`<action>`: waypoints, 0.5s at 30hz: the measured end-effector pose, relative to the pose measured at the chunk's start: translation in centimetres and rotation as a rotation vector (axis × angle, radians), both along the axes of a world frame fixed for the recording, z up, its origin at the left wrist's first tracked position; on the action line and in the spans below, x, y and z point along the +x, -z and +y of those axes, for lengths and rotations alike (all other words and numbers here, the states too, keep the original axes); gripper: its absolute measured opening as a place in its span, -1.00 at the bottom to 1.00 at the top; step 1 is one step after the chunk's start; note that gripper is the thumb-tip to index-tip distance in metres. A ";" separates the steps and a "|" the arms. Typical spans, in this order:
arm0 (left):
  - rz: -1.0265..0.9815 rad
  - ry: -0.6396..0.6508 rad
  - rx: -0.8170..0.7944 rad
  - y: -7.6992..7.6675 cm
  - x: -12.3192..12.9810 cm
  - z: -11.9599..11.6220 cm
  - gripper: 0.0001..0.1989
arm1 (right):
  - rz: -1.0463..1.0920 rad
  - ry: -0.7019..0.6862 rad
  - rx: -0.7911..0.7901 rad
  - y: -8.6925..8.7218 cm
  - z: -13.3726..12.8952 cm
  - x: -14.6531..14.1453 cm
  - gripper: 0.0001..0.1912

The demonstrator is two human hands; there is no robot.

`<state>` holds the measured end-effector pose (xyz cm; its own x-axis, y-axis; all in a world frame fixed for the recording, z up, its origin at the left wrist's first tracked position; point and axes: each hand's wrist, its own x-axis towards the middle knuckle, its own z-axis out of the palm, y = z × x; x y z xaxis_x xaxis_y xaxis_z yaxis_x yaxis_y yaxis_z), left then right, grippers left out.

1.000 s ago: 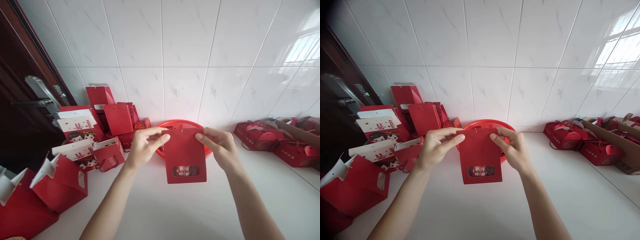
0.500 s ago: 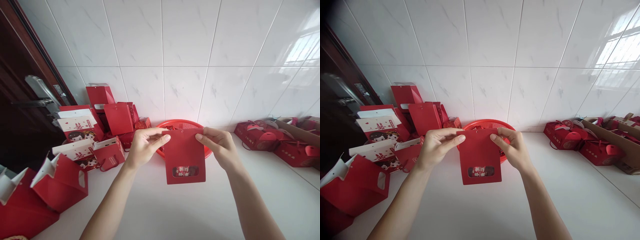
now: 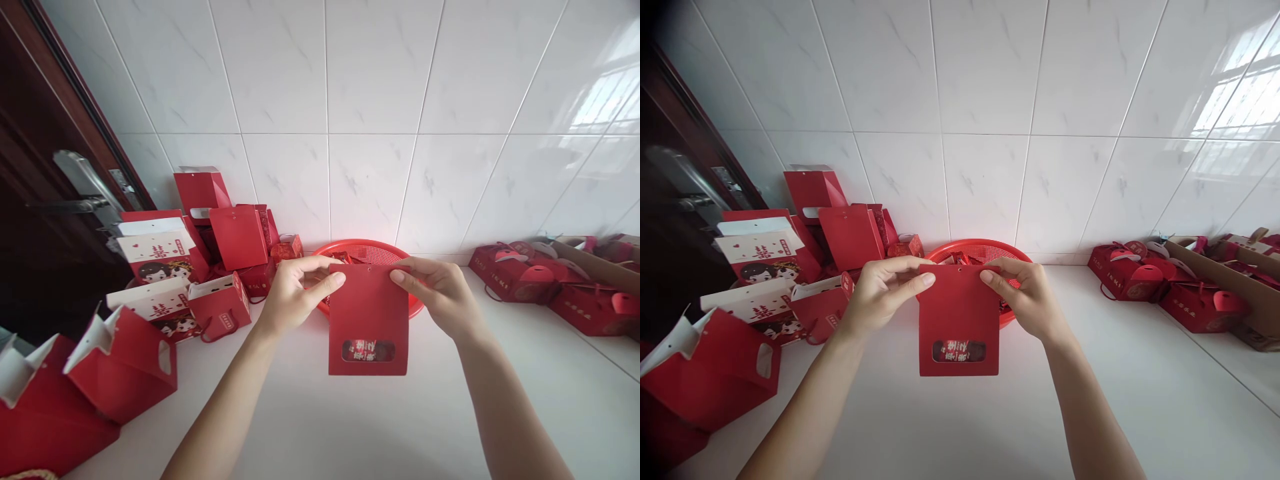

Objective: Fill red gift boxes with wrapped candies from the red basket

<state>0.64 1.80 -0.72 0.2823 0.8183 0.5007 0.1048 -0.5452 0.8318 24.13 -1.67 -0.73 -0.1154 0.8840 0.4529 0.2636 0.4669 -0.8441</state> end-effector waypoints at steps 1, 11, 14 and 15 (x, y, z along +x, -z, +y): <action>-0.005 -0.001 -0.003 0.0 0.0 0.0 -0.82 | 0.007 0.000 0.002 0.0 0.0 0.0 -0.66; -0.012 0.174 -0.151 0.2 0.3 -0.1 -0.78 | 0.094 -0.073 -0.037 0.0 0.0 -0.1 -0.71; -0.031 0.181 -0.140 0.2 0.4 -0.1 -0.79 | 0.105 -0.087 -0.040 0.1 0.0 -0.1 -0.74; -0.032 0.177 -0.134 0.1 0.4 -0.1 -0.79 | 0.105 -0.088 -0.042 0.1 0.1 -0.1 -0.74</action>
<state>1.03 1.72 -0.87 0.4136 0.8168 0.4022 -0.0104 -0.4375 0.8992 24.06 -1.62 -0.82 -0.1470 0.8912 0.4291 0.1321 0.4476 -0.8844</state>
